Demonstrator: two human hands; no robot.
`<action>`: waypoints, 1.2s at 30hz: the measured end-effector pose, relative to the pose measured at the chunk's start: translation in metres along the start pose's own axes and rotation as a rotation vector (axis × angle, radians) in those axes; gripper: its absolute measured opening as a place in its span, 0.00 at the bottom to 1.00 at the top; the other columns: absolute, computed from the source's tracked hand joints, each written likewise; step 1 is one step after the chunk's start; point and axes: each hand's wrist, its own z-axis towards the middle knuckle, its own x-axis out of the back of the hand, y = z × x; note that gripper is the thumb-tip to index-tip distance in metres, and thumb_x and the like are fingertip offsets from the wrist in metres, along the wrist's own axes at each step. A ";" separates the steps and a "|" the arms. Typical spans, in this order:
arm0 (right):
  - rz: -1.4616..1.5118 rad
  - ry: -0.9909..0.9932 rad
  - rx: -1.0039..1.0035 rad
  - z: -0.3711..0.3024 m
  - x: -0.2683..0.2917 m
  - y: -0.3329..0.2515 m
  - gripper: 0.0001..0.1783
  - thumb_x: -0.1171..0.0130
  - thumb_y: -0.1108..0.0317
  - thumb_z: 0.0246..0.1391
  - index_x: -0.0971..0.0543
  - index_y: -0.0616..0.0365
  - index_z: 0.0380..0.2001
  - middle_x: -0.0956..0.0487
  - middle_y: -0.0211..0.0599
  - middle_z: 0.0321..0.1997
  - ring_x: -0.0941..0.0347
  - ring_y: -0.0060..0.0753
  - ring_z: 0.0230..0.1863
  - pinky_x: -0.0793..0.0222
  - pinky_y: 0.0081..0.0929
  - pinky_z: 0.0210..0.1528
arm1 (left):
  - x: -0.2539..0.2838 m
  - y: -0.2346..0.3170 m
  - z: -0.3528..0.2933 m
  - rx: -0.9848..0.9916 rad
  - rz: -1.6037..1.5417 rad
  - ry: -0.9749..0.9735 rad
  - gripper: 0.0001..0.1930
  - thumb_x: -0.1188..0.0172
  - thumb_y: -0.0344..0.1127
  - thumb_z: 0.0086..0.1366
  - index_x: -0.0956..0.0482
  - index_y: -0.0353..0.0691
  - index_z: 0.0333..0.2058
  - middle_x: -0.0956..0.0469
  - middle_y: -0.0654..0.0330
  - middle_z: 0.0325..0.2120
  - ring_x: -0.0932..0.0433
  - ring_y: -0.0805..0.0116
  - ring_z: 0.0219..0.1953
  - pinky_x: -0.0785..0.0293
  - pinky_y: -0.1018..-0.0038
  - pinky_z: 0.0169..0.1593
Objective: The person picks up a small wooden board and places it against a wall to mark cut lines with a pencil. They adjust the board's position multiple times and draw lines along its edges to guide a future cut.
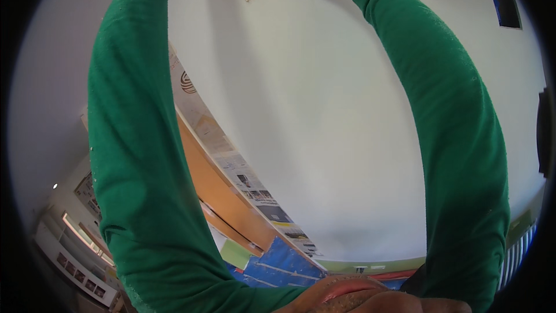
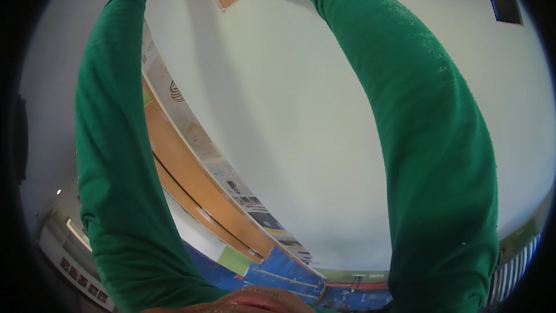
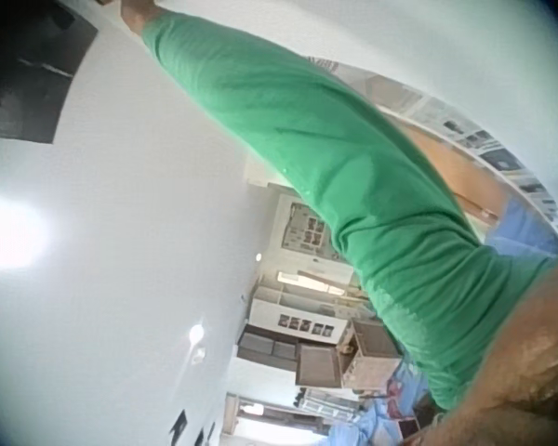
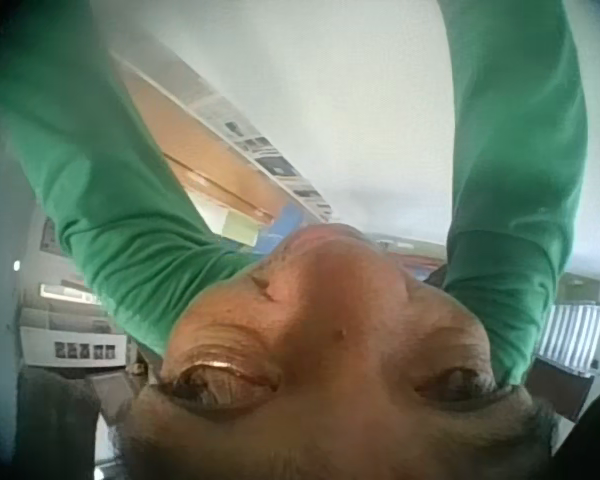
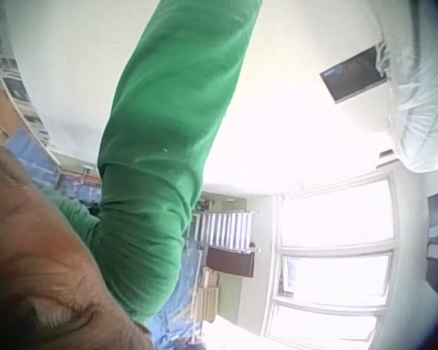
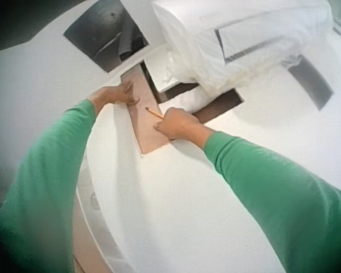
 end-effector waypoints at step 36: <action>-0.132 -0.019 -0.003 0.015 -0.033 -0.010 0.32 0.51 0.46 0.70 0.18 0.71 0.42 0.17 0.62 0.45 0.19 0.62 0.48 0.24 0.51 0.50 | 0.026 0.050 -0.054 0.269 -0.229 0.118 0.54 0.49 0.74 0.59 0.47 0.42 0.75 0.51 0.51 0.77 0.59 0.16 0.72 0.59 0.16 0.63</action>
